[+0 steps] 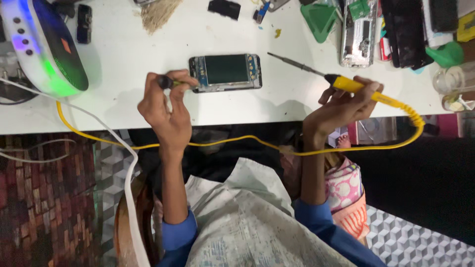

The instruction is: The person uses a soldering iron and a small tool to work on the exposed circuit board of a disassembled mobile phone. They repeatedly apply heat and manipulate components on the board while the phone remains on the workbench.

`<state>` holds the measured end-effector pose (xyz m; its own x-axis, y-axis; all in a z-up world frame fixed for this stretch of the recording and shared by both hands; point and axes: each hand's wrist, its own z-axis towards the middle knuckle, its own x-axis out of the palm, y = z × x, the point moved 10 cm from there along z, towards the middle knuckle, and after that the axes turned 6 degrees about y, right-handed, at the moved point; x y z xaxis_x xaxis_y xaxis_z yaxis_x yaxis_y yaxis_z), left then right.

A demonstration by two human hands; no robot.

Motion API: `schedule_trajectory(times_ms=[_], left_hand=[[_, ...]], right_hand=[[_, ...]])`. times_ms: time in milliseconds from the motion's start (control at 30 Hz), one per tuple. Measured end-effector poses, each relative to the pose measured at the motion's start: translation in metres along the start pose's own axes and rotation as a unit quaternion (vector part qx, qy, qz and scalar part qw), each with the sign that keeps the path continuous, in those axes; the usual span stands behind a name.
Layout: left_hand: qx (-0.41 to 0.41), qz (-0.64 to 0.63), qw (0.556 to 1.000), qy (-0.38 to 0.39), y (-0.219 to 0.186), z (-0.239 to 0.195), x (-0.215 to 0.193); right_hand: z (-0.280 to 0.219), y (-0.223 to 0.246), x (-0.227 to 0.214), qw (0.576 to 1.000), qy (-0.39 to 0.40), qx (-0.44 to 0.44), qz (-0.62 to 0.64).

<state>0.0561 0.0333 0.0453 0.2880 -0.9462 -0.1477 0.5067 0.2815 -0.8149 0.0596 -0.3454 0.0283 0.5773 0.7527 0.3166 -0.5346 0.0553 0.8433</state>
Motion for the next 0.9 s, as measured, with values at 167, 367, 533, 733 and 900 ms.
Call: schedule_trajectory(times_ms=[167,367,533,733,900], left_hand=[[0.033,0.051,0.998,0.011,-0.013,0.001,0.006],[0.041,0.105,0.994,-0.008,-0.017,0.001,-0.001],[0.018,0.083,0.995,-0.050,-0.007,-0.003,-0.016],[-0.040,-0.024,0.998,-0.033,0.020,-0.004,-0.031],[-0.001,-0.028,1.000,-0.012,0.016,-0.007,-0.027]], right_hand=[[-0.008,-0.040,-0.016,0.994,-0.027,0.099,0.041],[-0.011,-0.052,-0.017,0.994,-0.002,0.092,0.062],[-0.012,-0.051,-0.012,0.990,0.002,0.104,0.093],[0.004,-0.038,0.025,0.981,0.100,0.118,0.117],[0.022,-0.025,0.108,0.951,0.293,-0.015,0.092]])
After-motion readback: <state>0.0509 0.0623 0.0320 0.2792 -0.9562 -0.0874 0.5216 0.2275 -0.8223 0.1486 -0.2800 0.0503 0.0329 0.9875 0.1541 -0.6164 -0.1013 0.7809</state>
